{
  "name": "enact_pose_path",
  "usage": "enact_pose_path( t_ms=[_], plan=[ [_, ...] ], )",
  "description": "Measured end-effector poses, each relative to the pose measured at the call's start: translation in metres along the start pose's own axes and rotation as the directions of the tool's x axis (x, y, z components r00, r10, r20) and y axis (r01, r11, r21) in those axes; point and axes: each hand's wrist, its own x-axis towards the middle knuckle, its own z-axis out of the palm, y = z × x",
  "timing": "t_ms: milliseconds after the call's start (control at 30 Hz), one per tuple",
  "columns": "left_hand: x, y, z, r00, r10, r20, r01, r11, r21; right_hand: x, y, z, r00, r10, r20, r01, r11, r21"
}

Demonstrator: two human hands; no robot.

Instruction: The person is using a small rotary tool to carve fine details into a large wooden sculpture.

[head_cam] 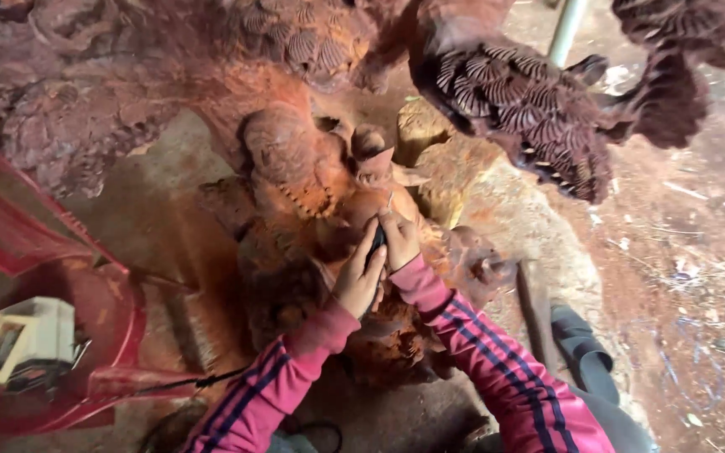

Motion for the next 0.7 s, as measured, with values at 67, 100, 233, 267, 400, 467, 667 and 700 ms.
enact_pose_path(
  t_ms=[67,100,233,267,400,467,667,700],
  plan=[
    [0.008,-0.009,-0.010,0.998,0.045,0.054,-0.053,0.986,0.158,-0.003,0.003,0.007,1.000,0.020,-0.014,-0.019,0.997,0.080],
    [0.008,-0.007,-0.017,0.998,0.036,0.050,-0.044,0.985,0.169,-0.005,0.006,0.012,1.000,0.027,-0.009,-0.027,0.995,0.091],
    [0.005,-0.004,-0.037,0.996,0.018,0.083,-0.047,0.932,0.359,-0.006,0.017,0.030,0.998,0.055,0.027,-0.059,0.976,0.210],
    [0.004,-0.005,-0.042,0.996,0.019,0.084,-0.050,0.922,0.384,-0.004,0.021,0.036,0.997,0.067,0.035,-0.073,0.970,0.233],
    [-0.005,0.024,-0.034,0.989,-0.095,0.109,0.058,0.952,0.300,0.000,0.032,0.044,0.999,0.020,-0.032,-0.010,0.955,0.296],
    [0.002,0.012,-0.028,0.991,-0.107,0.083,0.083,0.963,0.255,0.006,0.033,0.044,0.999,-0.003,-0.045,0.017,0.952,0.307],
    [0.015,0.017,-0.026,0.988,-0.130,0.080,0.098,0.942,0.322,0.023,0.029,0.047,0.996,0.014,-0.092,0.019,0.938,0.346],
    [0.017,0.018,-0.026,0.988,-0.132,0.083,0.098,0.940,0.328,0.029,0.043,0.050,0.995,0.016,-0.096,0.019,0.936,0.351]
  ],
)
